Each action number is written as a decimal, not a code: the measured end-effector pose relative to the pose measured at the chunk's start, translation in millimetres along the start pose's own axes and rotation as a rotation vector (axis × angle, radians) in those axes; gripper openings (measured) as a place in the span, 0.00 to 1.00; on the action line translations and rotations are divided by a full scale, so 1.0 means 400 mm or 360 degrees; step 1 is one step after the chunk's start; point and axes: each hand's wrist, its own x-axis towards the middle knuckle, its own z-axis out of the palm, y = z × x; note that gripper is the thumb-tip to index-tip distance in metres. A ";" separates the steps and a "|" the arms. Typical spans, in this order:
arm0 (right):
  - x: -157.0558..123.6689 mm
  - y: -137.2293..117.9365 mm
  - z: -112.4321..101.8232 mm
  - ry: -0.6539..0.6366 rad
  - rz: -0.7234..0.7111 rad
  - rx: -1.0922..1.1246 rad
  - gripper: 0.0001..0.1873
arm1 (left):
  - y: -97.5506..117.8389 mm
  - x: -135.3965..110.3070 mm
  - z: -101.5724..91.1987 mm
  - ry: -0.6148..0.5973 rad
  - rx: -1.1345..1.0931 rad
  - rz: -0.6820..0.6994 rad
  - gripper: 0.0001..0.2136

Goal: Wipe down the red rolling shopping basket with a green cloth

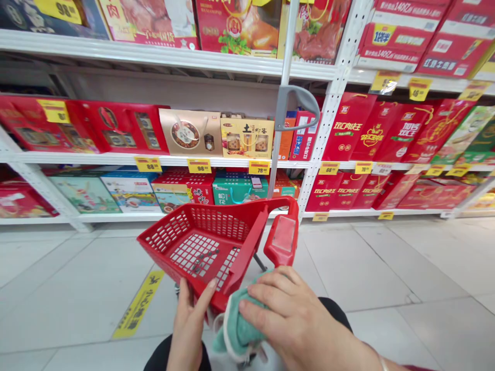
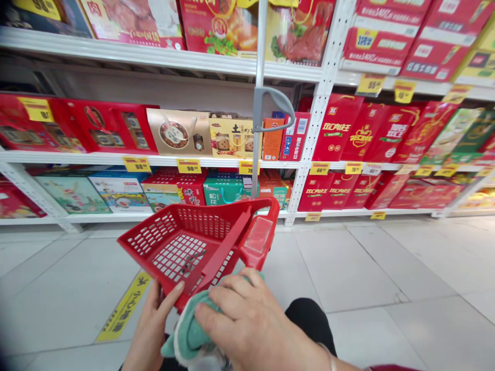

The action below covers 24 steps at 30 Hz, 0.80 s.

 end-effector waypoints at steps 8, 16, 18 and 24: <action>-0.036 0.058 0.021 0.0143 0.0034 0.0145 0.14 | 0.049 0.035 -0.045 0.0062 0.0075 -0.0166 0.32; -0.042 0.077 0.058 0.0464 0.0055 0.0075 0.19 | 0.108 0.108 -0.129 -0.0069 0.0021 -0.0198 0.31; -0.011 0.052 0.062 0.0555 0.0032 0.0065 0.17 | 0.128 0.120 -0.139 -0.0091 -0.0067 -0.0223 0.29; 0.121 -0.039 0.147 0.0340 -0.0277 -0.0114 0.11 | 0.177 0.158 -0.168 0.0059 0.0017 -0.0395 0.16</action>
